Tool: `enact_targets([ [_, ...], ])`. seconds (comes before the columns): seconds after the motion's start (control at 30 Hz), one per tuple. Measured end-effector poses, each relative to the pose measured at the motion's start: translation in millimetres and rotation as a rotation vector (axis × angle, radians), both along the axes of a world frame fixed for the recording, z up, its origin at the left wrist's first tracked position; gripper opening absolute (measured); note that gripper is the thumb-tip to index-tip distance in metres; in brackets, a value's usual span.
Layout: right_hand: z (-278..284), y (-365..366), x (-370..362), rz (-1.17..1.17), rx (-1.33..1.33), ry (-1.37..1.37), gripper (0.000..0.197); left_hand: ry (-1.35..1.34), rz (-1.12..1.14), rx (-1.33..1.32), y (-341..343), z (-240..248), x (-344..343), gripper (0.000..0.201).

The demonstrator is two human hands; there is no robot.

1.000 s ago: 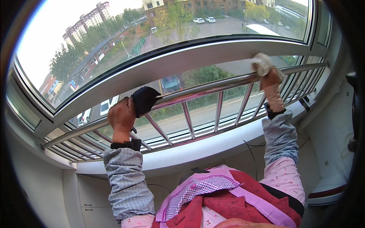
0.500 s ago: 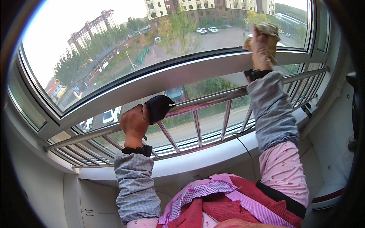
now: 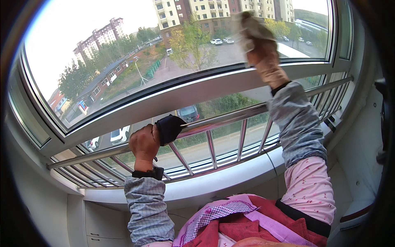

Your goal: The person wipes the window frame and glass with a cloth, moving along the frame and across the pane in repeated strokes. The person uses both hands to hold the cloth and reach different sections of the window.

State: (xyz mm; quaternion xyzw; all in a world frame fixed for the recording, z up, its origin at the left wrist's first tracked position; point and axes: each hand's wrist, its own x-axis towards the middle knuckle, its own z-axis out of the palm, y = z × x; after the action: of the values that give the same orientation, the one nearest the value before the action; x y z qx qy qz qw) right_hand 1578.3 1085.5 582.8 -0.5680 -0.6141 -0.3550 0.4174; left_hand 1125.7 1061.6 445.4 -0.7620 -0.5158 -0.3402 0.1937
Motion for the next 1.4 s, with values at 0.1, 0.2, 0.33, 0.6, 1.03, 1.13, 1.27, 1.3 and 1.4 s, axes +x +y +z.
enact_targets([
  [0.1, 28.1, -9.8, 99.9, 0.386, 0.291, 0.268, 0.034, -0.019, 0.001, 0.022, 0.4, -0.2, 1.0, 0.034],
  [0.2, 48.4, -4.5, 130.5, -0.140, 0.356, 0.455, 0.030, -0.028, 0.040, 0.024, 1.7, -0.3, 4.2, 0.034],
  [0.33, 68.6, 29.9, 24.8, 0.128, 0.438, 0.226, 0.026, -0.028, 0.065, 0.013, 2.2, -0.8, 5.7, 0.034],
  [0.6, 84.4, 0.7, -117.2, 0.385, 0.121, -0.469, 0.033, -0.036, 0.019, 0.059, 2.9, -4.9, 1.8, 0.033],
  [1.03, 120.2, -14.5, 264.5, -0.410, 0.117, 0.635, 0.056, -0.080, 0.003, 0.096, 1.6, -2.6, 3.4, 0.031],
  [1.13, 153.6, -8.5, 226.2, -0.216, 0.018, 0.689, 0.070, -0.077, -0.018, 0.096, 0.7, -0.8, 2.2, 0.030],
  [1.27, 216.3, 26.1, 102.9, -0.448, 0.385, 0.185, 0.067, -0.075, -0.050, 0.104, -0.1, 2.4, 1.1, 0.030],
  [1.3, 225.2, 37.2, 62.6, -0.288, 0.470, 0.043, 0.063, -0.077, -0.059, 0.105, 0.2, 2.1, 0.5, 0.030],
  [1.4, 233.9, 62.6, -76.4, 0.044, 0.451, -0.052, 0.055, -0.099, -0.095, 0.109, 1.0, 0.9, -1.4, 0.029],
])
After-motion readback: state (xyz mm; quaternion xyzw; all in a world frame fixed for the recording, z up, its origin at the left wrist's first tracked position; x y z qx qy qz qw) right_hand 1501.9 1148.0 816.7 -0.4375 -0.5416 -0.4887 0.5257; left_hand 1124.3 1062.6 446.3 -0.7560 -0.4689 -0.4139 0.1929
